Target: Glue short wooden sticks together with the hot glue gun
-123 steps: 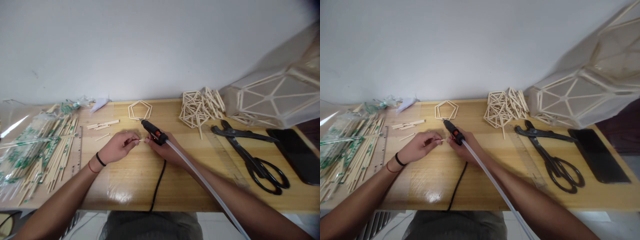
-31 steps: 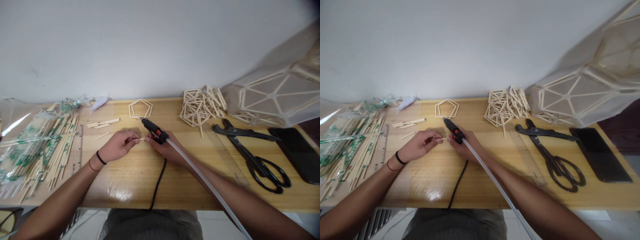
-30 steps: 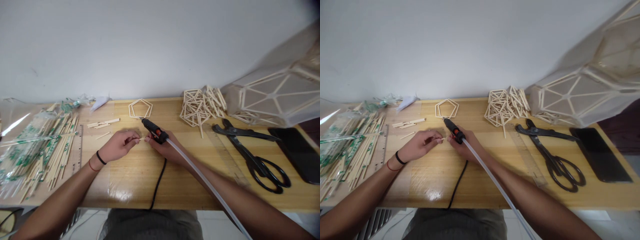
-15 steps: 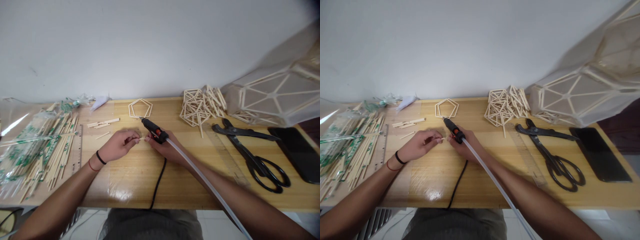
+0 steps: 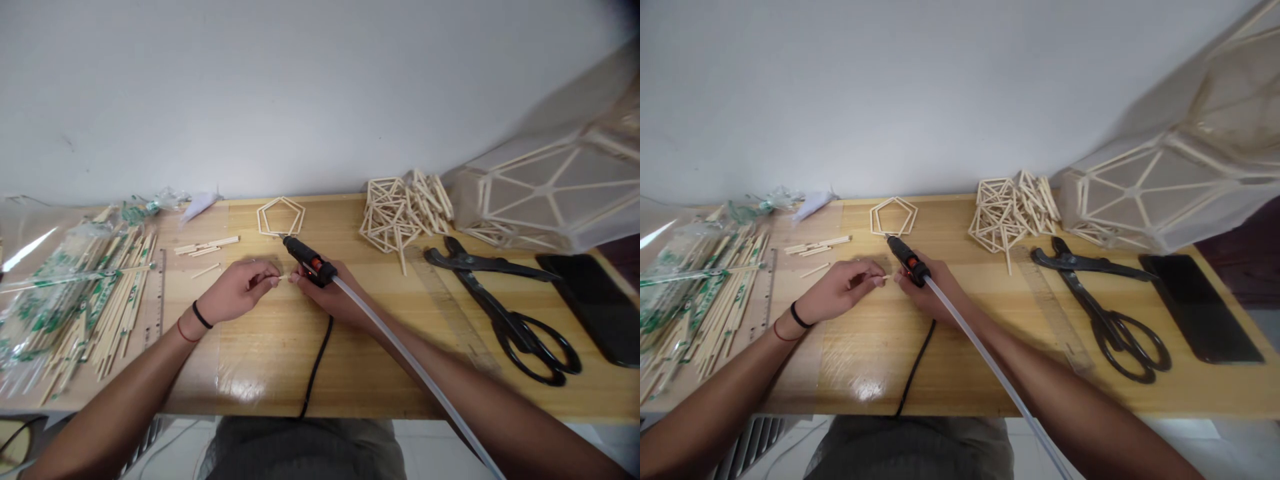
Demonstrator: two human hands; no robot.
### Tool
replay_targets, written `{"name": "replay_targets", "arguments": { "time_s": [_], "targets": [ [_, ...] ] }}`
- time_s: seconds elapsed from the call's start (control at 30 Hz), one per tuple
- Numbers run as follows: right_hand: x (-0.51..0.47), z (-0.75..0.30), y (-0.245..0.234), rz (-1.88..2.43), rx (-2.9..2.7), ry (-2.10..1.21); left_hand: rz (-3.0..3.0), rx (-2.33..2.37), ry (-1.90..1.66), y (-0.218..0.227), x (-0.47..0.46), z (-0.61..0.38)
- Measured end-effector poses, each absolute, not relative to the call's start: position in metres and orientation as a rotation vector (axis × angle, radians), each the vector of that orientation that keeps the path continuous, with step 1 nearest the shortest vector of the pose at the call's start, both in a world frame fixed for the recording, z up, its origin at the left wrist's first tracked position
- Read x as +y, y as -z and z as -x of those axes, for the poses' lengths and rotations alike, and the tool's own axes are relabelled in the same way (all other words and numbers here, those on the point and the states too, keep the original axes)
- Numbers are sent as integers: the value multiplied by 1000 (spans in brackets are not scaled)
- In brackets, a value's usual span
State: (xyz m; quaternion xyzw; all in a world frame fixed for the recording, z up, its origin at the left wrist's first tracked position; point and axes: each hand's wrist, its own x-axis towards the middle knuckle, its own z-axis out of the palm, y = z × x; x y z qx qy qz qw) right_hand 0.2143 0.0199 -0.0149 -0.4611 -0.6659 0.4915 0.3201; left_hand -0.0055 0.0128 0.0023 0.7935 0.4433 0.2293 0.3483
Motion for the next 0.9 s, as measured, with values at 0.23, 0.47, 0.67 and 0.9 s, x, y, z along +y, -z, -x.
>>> {"name": "replay_targets", "arguments": {
  "time_s": [0.23,0.47,0.67,0.9],
  "targets": [
    [20,-214,14,1221,-1742,-1308,-2053,1145,-598,-2,13,6],
    [20,-214,16,1227,-1748,-1296,-2054,1139,-615,-2,13,6],
    [20,-215,18,1232,-1757,-1300,-2051,1142,-607,-1,13,6],
    [20,-215,18,1210,-1762,-1290,-2055,1139,-613,-1,13,6]
  ]
}}
